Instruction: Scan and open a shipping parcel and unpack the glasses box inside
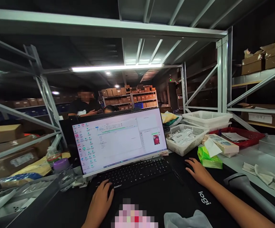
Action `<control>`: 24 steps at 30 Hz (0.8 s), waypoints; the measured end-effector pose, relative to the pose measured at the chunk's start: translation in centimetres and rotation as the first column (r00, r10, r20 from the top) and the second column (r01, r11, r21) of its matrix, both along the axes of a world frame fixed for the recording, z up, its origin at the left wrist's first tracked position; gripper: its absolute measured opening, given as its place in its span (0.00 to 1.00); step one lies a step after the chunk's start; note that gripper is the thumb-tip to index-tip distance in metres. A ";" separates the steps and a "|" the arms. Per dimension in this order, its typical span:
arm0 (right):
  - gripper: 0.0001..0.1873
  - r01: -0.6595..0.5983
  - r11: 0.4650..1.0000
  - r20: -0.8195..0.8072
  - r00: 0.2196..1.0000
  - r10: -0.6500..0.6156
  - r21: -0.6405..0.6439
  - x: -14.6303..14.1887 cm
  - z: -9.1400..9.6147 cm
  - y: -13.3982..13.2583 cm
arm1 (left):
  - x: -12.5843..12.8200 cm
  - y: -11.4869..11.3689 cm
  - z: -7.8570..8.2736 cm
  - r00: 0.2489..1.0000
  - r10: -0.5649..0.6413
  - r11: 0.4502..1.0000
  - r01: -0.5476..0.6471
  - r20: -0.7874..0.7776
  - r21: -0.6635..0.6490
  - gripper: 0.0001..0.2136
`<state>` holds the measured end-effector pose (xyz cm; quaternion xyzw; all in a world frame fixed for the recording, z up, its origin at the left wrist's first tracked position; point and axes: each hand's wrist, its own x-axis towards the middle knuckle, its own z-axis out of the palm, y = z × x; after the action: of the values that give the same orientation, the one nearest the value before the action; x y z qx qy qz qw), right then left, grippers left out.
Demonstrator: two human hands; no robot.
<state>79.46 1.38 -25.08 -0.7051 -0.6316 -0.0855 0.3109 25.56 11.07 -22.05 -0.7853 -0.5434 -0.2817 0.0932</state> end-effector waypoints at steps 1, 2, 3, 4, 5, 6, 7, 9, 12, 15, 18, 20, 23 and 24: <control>0.25 0.000 1.000 -0.002 1.000 0.000 -0.005 0.0 0.0 0.0 | 0.2 -0.2 0.1 0.999 0.010 1.000 -0.010 -0.034 -0.001 0.22; 0.26 0.000 1.000 -0.003 1.000 0.000 -0.009 0.0 0.0 0.0 | 0.3 -0.3 0.1 0.998 0.022 1.000 -0.022 -0.065 -0.001 0.22; 0.27 -0.001 1.000 -0.005 1.000 0.001 -0.014 0.0 0.0 0.0 | 0.4 -0.4 0.1 0.995 0.034 0.999 -0.034 -0.093 0.002 0.22; 0.27 -0.003 1.000 -0.007 1.000 0.003 -0.018 0.0 0.1 0.0 | 0.5 -0.5 0.1 0.992 0.049 0.999 -0.049 -0.116 0.007 0.21; 0.28 -0.005 1.000 -0.009 1.000 0.005 -0.021 0.1 0.1 0.0 | 0.5 -0.5 0.1 0.988 0.068 0.998 -0.067 -0.137 0.013 0.21; 0.29 -0.007 1.000 -0.011 1.000 0.007 -0.024 0.1 0.0 0.0 | 0.5 -0.6 0.0 0.984 0.088 0.996 -0.086 -0.155 0.021 0.21; 0.29 -0.009 1.000 -0.013 1.000 0.009 -0.027 0.1 0.0 0.0 | 0.5 -0.6 0.0 0.979 0.108 0.994 -0.105 -0.174 0.027 0.20; 0.29 -0.011 0.999 -0.016 1.000 0.010 -0.031 0.2 0.0 0.0 | 0.6 -0.8 0.1 0.968 0.139 0.990 -0.135 -0.209 0.034 0.20; 0.29 -0.009 0.999 -0.020 1.000 0.008 -0.038 0.3 0.0 0.1 | 0.8 -1.1 0.2 0.957 0.158 0.987 -0.151 -0.245 0.045 0.19; 0.30 -0.004 0.999 -0.021 1.000 0.002 -0.049 0.3 0.0 0.0 | 1.1 -1.4 0.4 0.954 0.162 0.987 -0.153 -0.251 0.057 0.19; 0.31 -0.002 0.998 -0.016 1.000 0.001 -0.056 0.2 0.1 -0.1 | 1.1 -1.6 0.4 0.955 0.160 0.987 -0.151 -0.249 0.054 0.18; 0.31 -0.004 0.998 -0.012 1.000 0.003 -0.057 0.2 0.1 -0.1 | 1.2 -1.6 0.5 0.955 0.157 0.988 -0.150 -0.252 0.048 0.18; 0.30 -0.003 0.998 -0.008 1.000 0.002 -0.057 0.1 0.2 -0.2 | 1.2 -1.7 0.6 0.951 0.163 0.987 -0.158 -0.262 0.039 0.18; 0.30 -0.002 0.998 -0.007 1.000 0.002 -0.055 0.1 0.2 -0.2 | 1.2 -1.7 0.7 0.950 0.165 0.986 -0.160 -0.265 0.039 0.18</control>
<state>79.52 1.17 -24.86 -0.7130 -0.6333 -0.0653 0.2937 26.77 9.36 -21.37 -0.7679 -0.5862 -0.1690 0.1952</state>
